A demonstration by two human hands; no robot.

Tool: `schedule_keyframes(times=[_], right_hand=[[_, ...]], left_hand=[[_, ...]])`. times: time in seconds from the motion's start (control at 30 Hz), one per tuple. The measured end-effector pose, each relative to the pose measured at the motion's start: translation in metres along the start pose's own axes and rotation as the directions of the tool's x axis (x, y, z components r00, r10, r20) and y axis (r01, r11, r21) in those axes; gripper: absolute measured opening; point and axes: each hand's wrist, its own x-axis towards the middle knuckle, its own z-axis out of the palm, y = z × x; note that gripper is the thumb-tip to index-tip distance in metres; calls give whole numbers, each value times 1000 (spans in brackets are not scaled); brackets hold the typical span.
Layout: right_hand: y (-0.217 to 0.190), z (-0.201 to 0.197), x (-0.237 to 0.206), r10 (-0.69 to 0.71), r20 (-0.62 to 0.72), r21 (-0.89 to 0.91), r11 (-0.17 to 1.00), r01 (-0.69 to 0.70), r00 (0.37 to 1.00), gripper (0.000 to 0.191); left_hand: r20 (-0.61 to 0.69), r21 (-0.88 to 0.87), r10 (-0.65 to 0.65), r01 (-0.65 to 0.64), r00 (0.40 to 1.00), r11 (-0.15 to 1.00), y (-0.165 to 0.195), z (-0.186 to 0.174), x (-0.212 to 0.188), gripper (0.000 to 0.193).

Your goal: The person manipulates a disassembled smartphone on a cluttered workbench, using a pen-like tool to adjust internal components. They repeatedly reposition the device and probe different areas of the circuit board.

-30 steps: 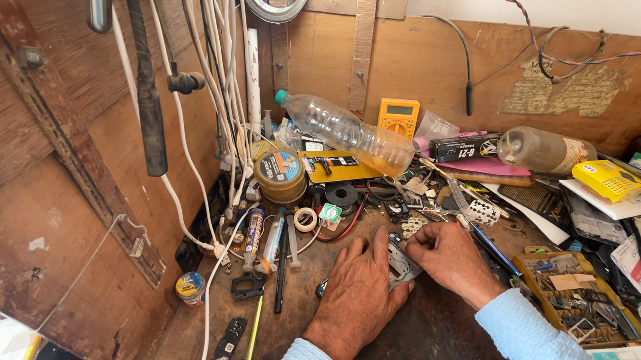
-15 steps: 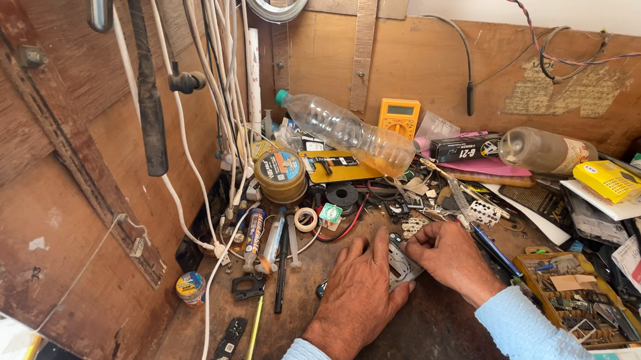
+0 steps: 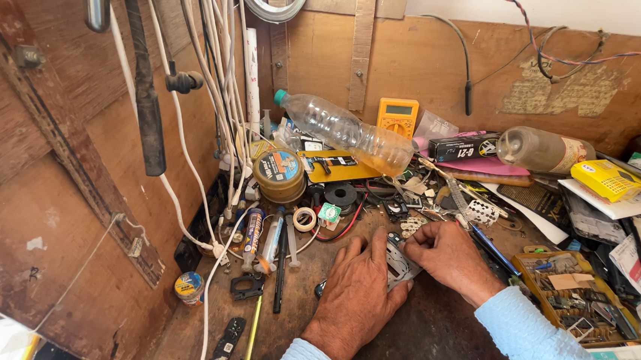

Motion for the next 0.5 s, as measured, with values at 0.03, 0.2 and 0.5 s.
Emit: schedule_keyframes(times=[0.03,0.2,0.5], right_hand=[[0,0,0,-4,1,-9,1000,4,1000,26],[0,-1,-1,-25,-4,-18,1000,25,1000,27],[-4,-3,-4,11,11,-21,1000,-11,1000,27]], left_hand=[[-13,-7,1,-1,1000,1000,0,0,-1,83],[-40,-44,-11,10,999,999,3,-1,-5,91],[-58,-87,-39,34,998,996,5,-3,-3,101]])
